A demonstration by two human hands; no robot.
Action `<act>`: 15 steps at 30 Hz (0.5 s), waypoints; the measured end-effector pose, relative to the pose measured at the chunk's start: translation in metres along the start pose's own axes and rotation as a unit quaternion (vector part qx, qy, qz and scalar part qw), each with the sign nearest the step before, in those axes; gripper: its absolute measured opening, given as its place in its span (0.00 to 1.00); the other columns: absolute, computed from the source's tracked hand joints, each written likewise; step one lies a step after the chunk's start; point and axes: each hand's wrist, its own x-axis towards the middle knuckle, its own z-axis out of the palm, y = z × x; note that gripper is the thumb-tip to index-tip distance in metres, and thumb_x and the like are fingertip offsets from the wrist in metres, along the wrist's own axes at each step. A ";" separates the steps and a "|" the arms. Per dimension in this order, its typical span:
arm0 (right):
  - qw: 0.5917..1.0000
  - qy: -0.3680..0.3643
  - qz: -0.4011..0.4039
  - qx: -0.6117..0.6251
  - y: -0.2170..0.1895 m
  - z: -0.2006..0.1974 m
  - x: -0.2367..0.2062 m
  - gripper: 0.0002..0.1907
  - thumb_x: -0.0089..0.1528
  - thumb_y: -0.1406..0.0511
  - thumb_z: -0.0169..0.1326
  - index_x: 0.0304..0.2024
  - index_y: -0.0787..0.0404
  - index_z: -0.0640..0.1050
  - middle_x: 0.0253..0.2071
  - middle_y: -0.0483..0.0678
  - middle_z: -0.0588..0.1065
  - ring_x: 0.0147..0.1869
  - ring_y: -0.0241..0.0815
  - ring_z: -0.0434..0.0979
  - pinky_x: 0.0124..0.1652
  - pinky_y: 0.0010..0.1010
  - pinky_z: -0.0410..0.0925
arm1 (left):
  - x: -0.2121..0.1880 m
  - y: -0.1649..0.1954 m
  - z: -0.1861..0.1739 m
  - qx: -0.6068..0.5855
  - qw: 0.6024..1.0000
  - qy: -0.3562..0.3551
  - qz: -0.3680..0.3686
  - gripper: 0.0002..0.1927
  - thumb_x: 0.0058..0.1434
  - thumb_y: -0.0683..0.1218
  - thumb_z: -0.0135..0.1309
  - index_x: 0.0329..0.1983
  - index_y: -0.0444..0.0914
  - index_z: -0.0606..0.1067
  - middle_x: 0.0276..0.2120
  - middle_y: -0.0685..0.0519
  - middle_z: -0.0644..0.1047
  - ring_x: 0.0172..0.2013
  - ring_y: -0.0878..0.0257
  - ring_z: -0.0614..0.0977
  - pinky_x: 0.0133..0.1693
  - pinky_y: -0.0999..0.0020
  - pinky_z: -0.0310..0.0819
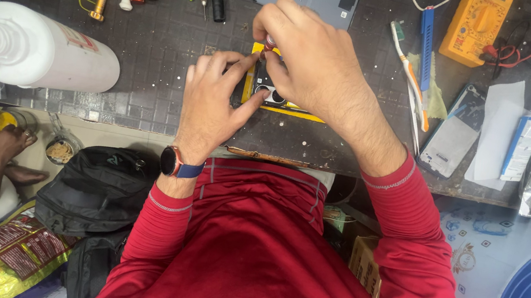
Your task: The person uses a screwdriver to remove screws from the back of a smartphone, then uses a plastic pry tool to separate the back cover. The person continues to unscrew internal components and manipulate the phone's interior.
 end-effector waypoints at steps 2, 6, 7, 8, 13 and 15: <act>1.000 0.011 0.003 0.001 -0.001 0.002 0.000 0.12 0.62 0.67 0.60 0.45 0.56 0.71 0.42 0.46 0.71 0.48 0.48 0.78 0.37 0.39 0.72 | -0.001 0.000 0.001 0.003 1.000 0.004 -0.002 0.27 0.63 0.54 0.65 0.62 0.39 0.76 0.50 0.53 0.74 0.50 0.53 0.72 0.51 0.57 0.64; 0.998 -0.001 0.035 -0.055 -0.004 0.005 0.001 0.15 0.63 0.59 0.64 0.42 0.56 0.71 0.38 0.45 0.71 0.46 0.48 0.78 0.32 0.40 0.71 | 0.000 0.000 0.002 0.005 1.000 0.001 -0.009 0.25 0.62 0.55 0.65 0.58 0.39 0.76 0.51 0.53 0.75 0.51 0.54 0.72 0.52 0.58 0.64; 0.998 -0.002 0.035 -0.043 -0.003 0.005 0.001 0.14 0.63 0.60 0.64 0.42 0.56 0.71 0.38 0.44 0.71 0.46 0.47 0.78 0.33 0.40 0.71 | 0.000 0.000 0.002 0.002 1.000 0.002 -0.007 0.26 0.62 0.55 0.65 0.59 0.39 0.76 0.51 0.53 0.75 0.50 0.54 0.72 0.52 0.57 0.64; 0.999 -0.003 0.035 -0.031 -0.002 0.004 0.001 0.13 0.64 0.61 0.64 0.42 0.55 0.72 0.39 0.43 0.71 0.46 0.46 0.78 0.34 0.39 0.71 | -0.001 0.000 0.001 0.000 1.000 0.003 -0.006 0.26 0.62 0.54 0.65 0.60 0.39 0.76 0.50 0.53 0.75 0.50 0.54 0.72 0.51 0.57 0.64; 0.995 0.018 0.010 0.098 0.007 0.000 -0.003 0.13 0.63 0.70 0.62 0.45 0.59 0.71 0.42 0.47 0.72 0.48 0.47 0.79 0.42 0.38 0.72 | 0.000 0.001 0.000 -0.001 1.000 0.007 -0.001 0.27 0.62 0.54 0.65 0.61 0.39 0.77 0.50 0.53 0.75 0.50 0.53 0.72 0.51 0.57 0.64; 0.980 0.016 0.014 0.200 0.013 0.002 -0.007 0.14 0.64 0.74 0.60 0.48 0.64 0.69 0.45 0.51 0.72 0.49 0.48 0.79 0.46 0.36 0.73 | -0.001 0.000 0.000 -0.001 1.000 0.005 0.000 0.27 0.62 0.54 0.65 0.62 0.39 0.76 0.50 0.53 0.74 0.50 0.53 0.72 0.51 0.57 0.64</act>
